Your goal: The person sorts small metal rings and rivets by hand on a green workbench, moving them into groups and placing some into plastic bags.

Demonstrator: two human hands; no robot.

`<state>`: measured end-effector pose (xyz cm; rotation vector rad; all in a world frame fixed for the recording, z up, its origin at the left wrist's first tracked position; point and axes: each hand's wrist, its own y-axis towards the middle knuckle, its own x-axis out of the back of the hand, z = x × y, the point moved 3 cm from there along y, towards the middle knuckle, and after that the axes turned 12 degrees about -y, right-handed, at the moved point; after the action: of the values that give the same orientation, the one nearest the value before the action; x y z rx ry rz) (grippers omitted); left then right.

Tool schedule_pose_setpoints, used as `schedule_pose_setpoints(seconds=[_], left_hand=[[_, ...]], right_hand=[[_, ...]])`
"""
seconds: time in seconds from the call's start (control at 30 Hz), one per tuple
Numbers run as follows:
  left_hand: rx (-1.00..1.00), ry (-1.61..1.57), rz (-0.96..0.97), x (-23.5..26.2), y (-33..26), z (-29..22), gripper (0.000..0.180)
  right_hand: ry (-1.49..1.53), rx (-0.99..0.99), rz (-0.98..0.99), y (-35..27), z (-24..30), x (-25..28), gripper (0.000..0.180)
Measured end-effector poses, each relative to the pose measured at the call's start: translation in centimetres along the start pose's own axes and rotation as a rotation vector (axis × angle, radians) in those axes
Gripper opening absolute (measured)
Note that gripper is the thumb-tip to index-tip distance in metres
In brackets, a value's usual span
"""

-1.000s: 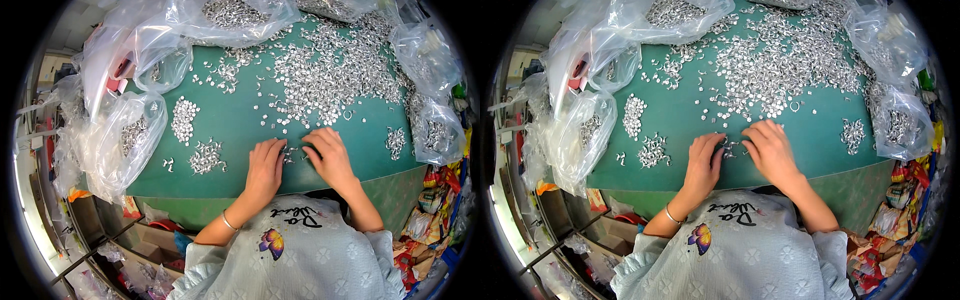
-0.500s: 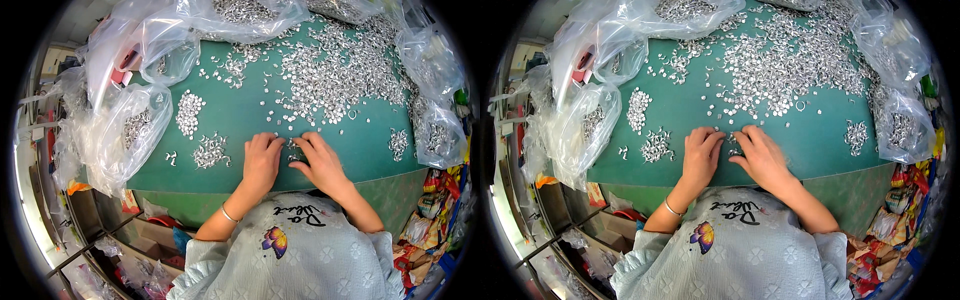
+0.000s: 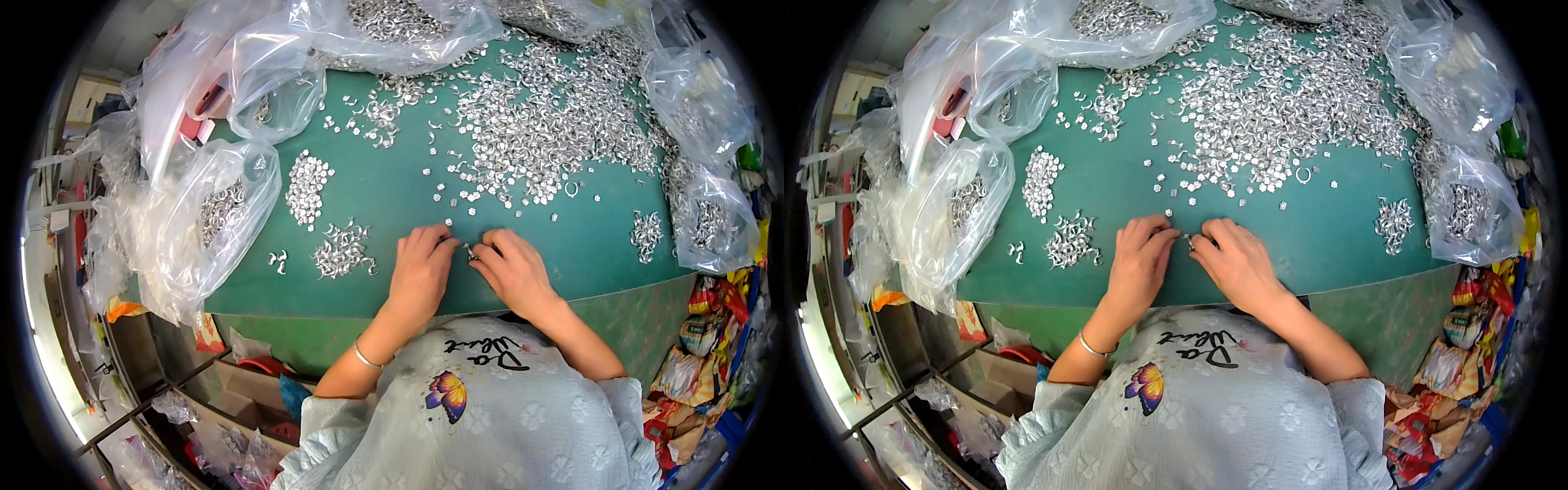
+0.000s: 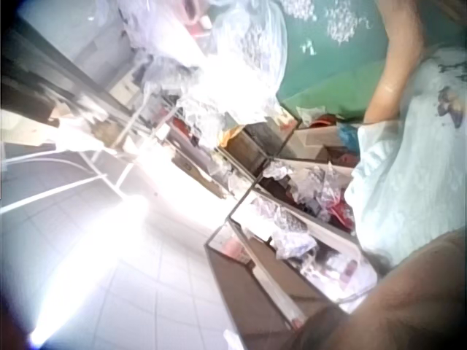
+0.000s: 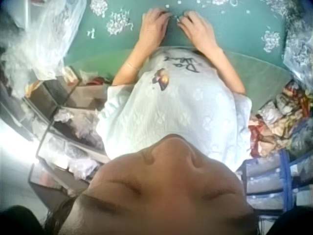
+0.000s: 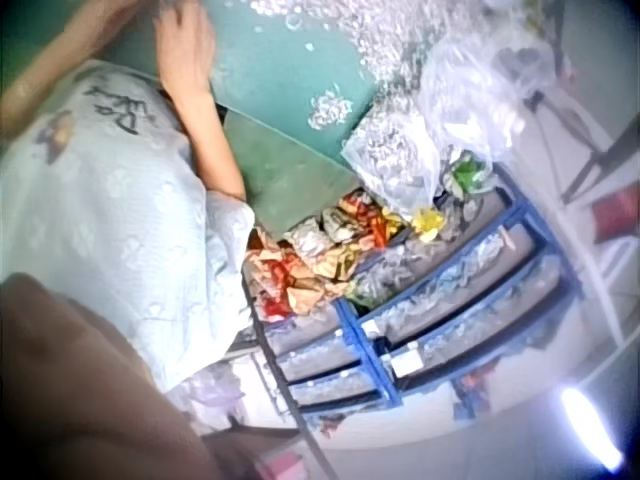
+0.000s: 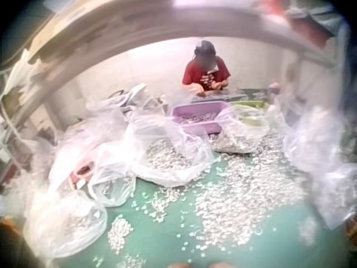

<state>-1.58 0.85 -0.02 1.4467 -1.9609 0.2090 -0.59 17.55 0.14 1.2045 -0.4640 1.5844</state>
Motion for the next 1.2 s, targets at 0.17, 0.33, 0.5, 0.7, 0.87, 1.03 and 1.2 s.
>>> schedule_pose_setpoints(seconds=[0.17,0.33,0.5,0.7,0.87,1.03,1.2], left_hand=[[0.068,0.079,-0.148,2.1,-2.5,1.3,0.023],[0.202,0.32,-0.325,3.9,-4.2,2.6,0.023],[0.259,0.34,-0.373,4.3,-3.7,2.6,0.026],[0.109,0.084,-0.011,0.9,4.5,-0.7,0.054],[-0.062,0.207,0.055,-3.3,8.5,0.6,0.047],[-0.058,0.206,-0.004,-1.9,7.2,1.3,0.033],[-0.044,0.234,-0.141,-0.7,7.1,1.6,0.032]], right_hand=[[-0.167,-0.146,-0.1,-3.4,-4.0,2.8,0.022],[-0.362,-0.411,-0.248,-7.4,-10.3,6.7,0.016],[-0.641,-0.556,-0.309,-6.9,-12.2,8.4,0.019],[-0.264,-0.23,-0.095,2.0,-6.8,4.6,0.053],[-0.317,-0.112,-0.011,4.4,-5.0,1.6,0.056],[-0.23,0.008,0.023,1.2,-7.7,3.1,0.027],[-0.495,-0.103,-0.216,0.7,-10.0,5.9,0.021]])
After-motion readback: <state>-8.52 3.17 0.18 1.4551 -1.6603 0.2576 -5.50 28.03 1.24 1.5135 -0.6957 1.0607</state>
